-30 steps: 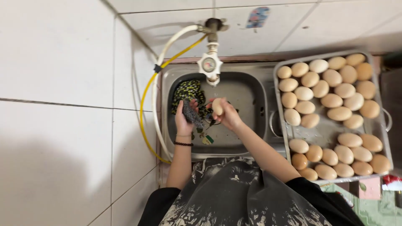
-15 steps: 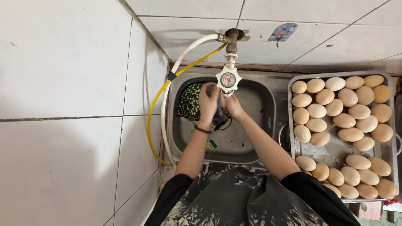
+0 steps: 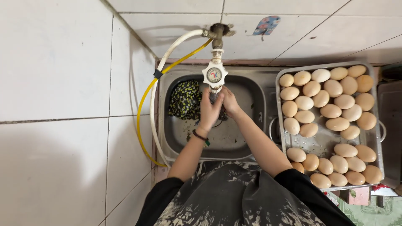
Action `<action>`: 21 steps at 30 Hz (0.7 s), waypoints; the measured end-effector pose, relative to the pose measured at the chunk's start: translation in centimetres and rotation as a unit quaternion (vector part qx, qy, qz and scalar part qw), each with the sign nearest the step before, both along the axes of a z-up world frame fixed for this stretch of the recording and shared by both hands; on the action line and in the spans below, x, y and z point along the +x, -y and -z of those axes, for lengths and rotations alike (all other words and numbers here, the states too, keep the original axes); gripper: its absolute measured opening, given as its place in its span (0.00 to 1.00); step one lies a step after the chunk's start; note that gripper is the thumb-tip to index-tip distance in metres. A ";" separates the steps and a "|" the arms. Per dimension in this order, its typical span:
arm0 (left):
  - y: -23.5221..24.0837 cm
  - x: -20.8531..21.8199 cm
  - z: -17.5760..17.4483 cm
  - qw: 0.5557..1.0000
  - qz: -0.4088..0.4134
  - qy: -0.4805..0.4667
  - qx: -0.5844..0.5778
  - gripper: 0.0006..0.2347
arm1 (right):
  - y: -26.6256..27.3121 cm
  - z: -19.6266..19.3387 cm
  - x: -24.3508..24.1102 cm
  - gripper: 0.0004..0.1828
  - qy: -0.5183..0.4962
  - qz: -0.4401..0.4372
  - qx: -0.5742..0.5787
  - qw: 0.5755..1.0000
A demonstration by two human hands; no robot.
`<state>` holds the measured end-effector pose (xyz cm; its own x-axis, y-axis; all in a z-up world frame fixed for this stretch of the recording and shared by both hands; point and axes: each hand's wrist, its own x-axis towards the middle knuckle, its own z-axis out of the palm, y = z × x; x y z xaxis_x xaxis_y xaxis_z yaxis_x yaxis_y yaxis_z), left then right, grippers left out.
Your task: Washing raw eggs with a scrubbing pad and placing them on a tray.
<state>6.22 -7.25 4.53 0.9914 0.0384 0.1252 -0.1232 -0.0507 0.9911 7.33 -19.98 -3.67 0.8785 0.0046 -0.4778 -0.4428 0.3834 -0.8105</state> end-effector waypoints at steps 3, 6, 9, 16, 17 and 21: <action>0.3 -0.2 0.0 0.997 0.009 0.043 0.063 0.14 | 0.0 -2.6 0.3 0.21 -0.013 -0.014 -0.028 0.999; -0.6 1.9 3.7 0.999 -0.031 -0.033 0.009 0.12 | -0.4 -4.6 -0.1 0.20 -0.048 -0.059 -0.091 0.993; -2.6 4.2 7.0 0.936 0.007 -0.208 -0.285 0.13 | -0.1 -6.5 0.0 0.19 -0.046 -0.075 -0.037 0.995; -5.7 2.5 0.1 0.879 0.034 -0.261 -0.397 0.17 | 0.0 -7.8 -0.6 0.20 -0.051 -0.068 0.186 0.979; -5.2 1.6 -0.5 0.880 0.031 -0.262 -0.395 0.17 | -0.2 -6.3 -0.7 0.20 -0.053 -0.070 0.188 0.978; -3.0 -0.1 -2.7 0.994 0.103 0.027 -0.014 0.17 | -0.6 -1.0 -0.7 0.23 -0.115 -0.041 0.087 0.989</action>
<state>6.09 -4.22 7.22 0.9704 -0.1600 0.1810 -0.1820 0.0086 0.9833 6.61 -19.35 -2.63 0.7397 0.1705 -0.6510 -0.6433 0.4629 -0.6098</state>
